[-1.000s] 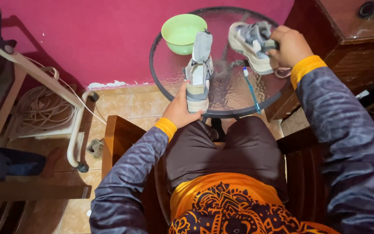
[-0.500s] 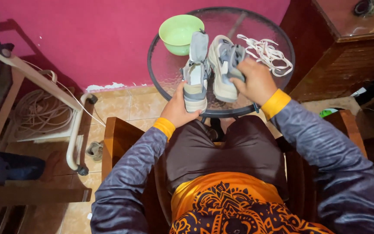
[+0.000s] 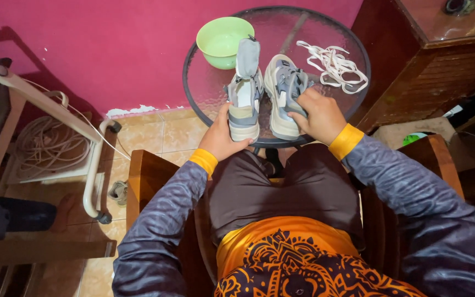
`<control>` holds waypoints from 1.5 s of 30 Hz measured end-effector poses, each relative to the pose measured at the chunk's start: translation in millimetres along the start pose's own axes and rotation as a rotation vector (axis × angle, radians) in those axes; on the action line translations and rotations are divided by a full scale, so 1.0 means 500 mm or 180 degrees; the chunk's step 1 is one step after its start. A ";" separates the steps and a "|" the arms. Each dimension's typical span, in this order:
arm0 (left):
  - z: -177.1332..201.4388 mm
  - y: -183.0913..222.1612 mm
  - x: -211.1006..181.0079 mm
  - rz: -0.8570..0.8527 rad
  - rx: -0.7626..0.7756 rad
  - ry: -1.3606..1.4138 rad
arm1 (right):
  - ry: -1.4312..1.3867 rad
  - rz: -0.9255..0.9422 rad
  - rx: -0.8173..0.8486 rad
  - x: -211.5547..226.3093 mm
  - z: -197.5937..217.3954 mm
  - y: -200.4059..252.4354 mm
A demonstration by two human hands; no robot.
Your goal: Cleaning shoe insoles using a toothbrush and a bowl of water at a table.
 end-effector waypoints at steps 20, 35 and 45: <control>0.020 -0.001 -0.005 -0.0061 0.0096 -0.0081 | -0.0526 0.0317 -0.0222 0.125 -0.038 -0.034; -0.028 0.001 -0.105 -0.2116 -0.1003 -0.2057 | -0.0992 0.0876 0.0225 0.030 0.086 -0.077; -0.067 -0.093 -0.045 -0.2338 -0.0256 -0.1826 | 0.0113 0.0708 0.2032 0.052 -0.024 -0.208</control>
Point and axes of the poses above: each hand's wrist, its own y-axis away from the middle knuckle, its own z-axis out of the back of the hand, x = y × z, the point moved 5 cm from there along -y, towards the middle knuckle, and after that the axes turned 7 degrees about x, right-handed, at the moved point
